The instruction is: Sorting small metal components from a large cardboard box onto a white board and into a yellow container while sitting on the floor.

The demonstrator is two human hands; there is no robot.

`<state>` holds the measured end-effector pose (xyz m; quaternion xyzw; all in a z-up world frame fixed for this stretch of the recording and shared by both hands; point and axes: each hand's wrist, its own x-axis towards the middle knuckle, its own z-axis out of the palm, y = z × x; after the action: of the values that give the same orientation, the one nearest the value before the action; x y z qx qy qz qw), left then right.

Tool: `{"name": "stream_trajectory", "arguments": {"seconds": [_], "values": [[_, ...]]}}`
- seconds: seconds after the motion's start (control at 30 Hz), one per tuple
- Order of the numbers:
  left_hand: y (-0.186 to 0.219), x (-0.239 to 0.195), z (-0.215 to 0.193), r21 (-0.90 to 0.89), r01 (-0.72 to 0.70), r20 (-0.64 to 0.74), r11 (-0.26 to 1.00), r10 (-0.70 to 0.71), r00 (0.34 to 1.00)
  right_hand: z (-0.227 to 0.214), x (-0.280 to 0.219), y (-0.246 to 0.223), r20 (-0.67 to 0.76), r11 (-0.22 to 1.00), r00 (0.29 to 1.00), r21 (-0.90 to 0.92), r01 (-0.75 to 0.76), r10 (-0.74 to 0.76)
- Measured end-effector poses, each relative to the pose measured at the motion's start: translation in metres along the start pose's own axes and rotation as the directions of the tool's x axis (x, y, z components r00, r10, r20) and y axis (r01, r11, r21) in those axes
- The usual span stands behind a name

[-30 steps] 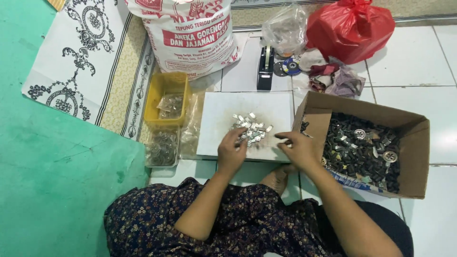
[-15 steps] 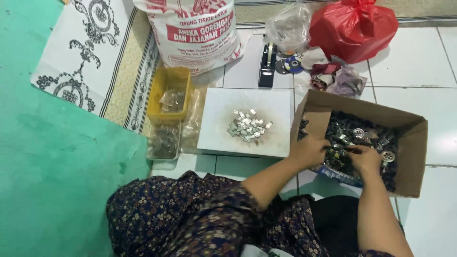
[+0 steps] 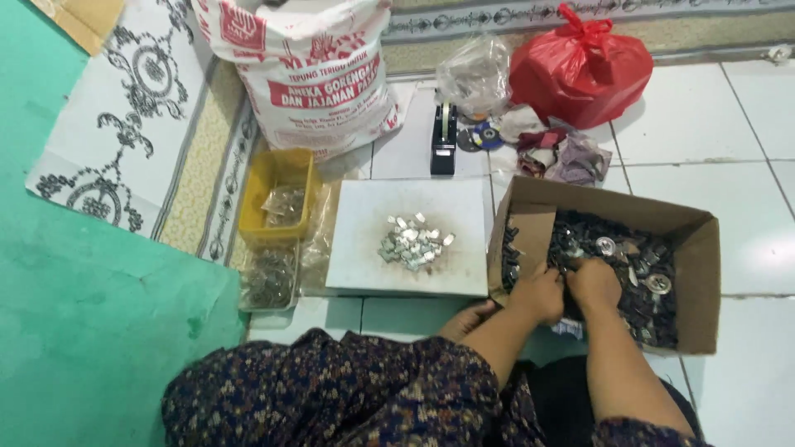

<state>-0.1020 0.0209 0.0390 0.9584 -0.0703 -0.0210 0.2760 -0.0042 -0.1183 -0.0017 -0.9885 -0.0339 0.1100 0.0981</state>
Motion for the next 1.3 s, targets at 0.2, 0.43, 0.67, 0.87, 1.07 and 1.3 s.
{"name": "stream_trajectory", "arguments": {"seconds": [0.2, 0.43, 0.67, 0.87, 1.07, 1.3], "values": [[0.003, -0.005, 0.007, 0.055, -0.033, -0.096, 0.998, 0.039, 0.995, -0.032, -0.028, -0.029, -0.002, 0.999, 0.999, -0.016, 0.036, -0.036], [0.003, -0.002, -0.004, 0.004, -0.011, -0.05, 1.0, 0.011, 0.999, -0.008, -0.008, -0.005, -0.016, 0.999, 0.999, -0.021, -0.032, 0.032], [0.001, 0.014, -0.024, -0.332, 0.145, -0.01, 0.932, -0.158, 0.987, -0.023, -0.003, 0.005, 0.125, 0.967, 0.989, 0.229, -0.111, 0.083], [-0.014, 0.036, 0.021, -0.696, 0.237, -0.042, 0.678, -0.368, 0.929, -0.064, -0.031, -0.001, 0.279, 0.689, 0.96, 0.7, -0.19, -0.018], [-0.007, 0.034, 0.03, -0.787, 0.259, -0.018, 0.559, -0.441, 0.898, -0.048, 0.016, 0.062, 0.27, 0.662, 0.958, 0.701, -0.265, 0.097], [0.005, 0.006, 0.011, -0.66, 0.235, -0.135, 0.714, -0.421, 0.897, -0.018, 0.052, 0.112, -0.256, 0.881, 0.938, 0.464, -0.093, 0.233]]}}
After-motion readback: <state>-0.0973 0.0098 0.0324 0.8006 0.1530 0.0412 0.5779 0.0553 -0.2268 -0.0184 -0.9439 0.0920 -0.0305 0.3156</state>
